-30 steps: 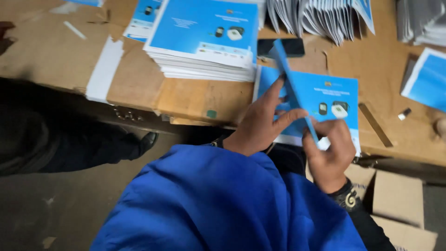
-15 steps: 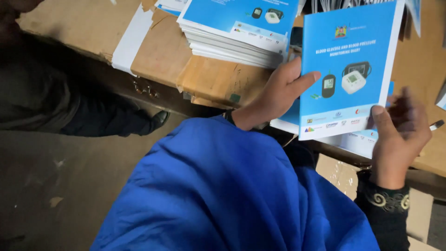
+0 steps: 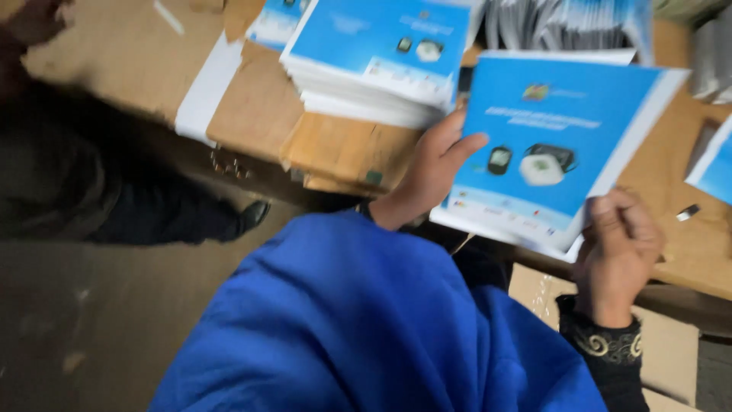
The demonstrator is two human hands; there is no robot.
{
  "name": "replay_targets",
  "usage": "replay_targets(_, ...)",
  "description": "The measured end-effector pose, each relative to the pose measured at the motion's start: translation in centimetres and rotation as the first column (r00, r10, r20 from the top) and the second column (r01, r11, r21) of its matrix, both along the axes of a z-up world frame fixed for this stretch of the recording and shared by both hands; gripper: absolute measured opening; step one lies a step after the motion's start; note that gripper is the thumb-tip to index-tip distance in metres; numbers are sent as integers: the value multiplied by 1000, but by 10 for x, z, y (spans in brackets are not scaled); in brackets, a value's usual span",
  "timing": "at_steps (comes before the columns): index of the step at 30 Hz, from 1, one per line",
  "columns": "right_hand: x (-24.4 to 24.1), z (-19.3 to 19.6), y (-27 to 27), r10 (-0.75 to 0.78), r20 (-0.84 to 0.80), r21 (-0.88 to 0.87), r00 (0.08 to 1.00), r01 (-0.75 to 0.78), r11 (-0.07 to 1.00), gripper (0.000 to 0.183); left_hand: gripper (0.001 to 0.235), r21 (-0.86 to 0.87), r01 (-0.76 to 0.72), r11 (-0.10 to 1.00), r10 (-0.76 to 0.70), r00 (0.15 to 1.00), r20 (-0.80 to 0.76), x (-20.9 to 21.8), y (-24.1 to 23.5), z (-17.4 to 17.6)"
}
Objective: Folding printed paper sheets into booklets and stacking them on a table.
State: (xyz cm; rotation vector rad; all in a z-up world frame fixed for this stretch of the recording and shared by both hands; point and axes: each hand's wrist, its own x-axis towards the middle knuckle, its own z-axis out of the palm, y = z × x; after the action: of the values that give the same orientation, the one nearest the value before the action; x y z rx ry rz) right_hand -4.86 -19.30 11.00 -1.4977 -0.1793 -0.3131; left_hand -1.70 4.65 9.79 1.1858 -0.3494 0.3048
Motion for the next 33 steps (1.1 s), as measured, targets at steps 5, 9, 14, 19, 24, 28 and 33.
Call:
replay_targets(5, -1, -10, -2, 121, -138, 253, 983, -83, 964, 15, 49, -74, 78, 994, -86, 990, -109, -9, 4, 8)
replay_targets(9, -3, -9, 6, 276, -216, 436, 937, -160, 886, 10, 46, -92, 90, 992, -102, 985, -139, -16, 7, 18)
replay_targets(14, -1, -23, 9, 308, -168, 468, 937, -199, 861, 17, 49, -148, 171, 974, -195, 967, -163, -16, 8, 13)
replay_targets(19, 9, -56, -2, 334, -131, 482, 933, -234, 844, 19, 53, -142, 230, 963, -252, 955, -157, -12, 9, 3)
replay_targets(24, 18, -78, -9, 389, -129, 517, 912, -274, 811, 18, 56, -146, 261, 954, -285, 941, -183, -7, 15, -13)
replay_targets(28, 10, -62, -1, 399, -128, 526, 908, -279, 803, 17, 58, -118, 261, 958, -281, 939, -201, -8, 20, -19)
replay_targets(33, -17, 12, 41, 170, -69, 340, 983, -137, 930, 15, 57, -158, 265, 951, -292, 939, -183, -14, 15, 11)
